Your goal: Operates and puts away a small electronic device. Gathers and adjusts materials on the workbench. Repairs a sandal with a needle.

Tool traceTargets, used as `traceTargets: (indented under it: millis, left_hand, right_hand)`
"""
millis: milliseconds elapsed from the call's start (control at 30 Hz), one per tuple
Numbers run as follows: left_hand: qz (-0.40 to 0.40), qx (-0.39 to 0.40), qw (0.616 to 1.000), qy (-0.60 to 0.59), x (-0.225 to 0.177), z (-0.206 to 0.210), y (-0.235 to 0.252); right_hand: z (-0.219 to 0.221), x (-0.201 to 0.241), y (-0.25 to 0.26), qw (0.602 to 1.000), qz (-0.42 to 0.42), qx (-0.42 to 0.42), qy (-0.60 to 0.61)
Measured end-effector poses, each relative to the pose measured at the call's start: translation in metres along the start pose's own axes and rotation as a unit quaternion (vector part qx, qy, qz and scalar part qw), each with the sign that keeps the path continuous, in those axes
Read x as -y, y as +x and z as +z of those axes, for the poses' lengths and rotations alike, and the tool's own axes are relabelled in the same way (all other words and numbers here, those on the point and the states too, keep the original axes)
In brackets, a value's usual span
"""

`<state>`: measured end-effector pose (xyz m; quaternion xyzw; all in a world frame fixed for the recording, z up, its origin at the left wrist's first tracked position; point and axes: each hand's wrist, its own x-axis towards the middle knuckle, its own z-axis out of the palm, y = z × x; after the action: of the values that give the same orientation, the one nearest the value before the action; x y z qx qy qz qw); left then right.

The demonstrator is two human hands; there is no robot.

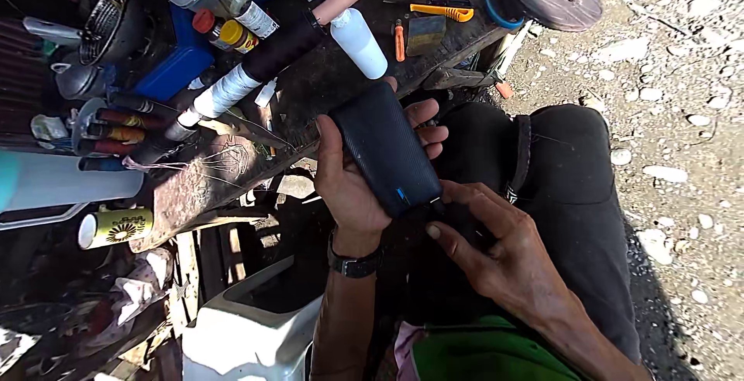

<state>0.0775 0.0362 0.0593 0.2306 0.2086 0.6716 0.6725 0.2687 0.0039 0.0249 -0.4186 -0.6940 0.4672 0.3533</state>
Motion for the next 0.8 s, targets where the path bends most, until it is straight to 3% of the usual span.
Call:
traceTargets:
  millis: [533,800]
  left_hand:
    - [-0.026,-0.028,0.997,0.064,-0.011,-0.014,0.001]
    - [-0.060,-0.166,0.966,0.188,-0.037,-0.051,0.001]
  right_hand:
    - [-0.013,-0.013,-0.002,1.000,0.010,-0.011,0.007]
    - [-0.030,-0.015,-0.005,0.998,-0.007,-0.035,-0.060]
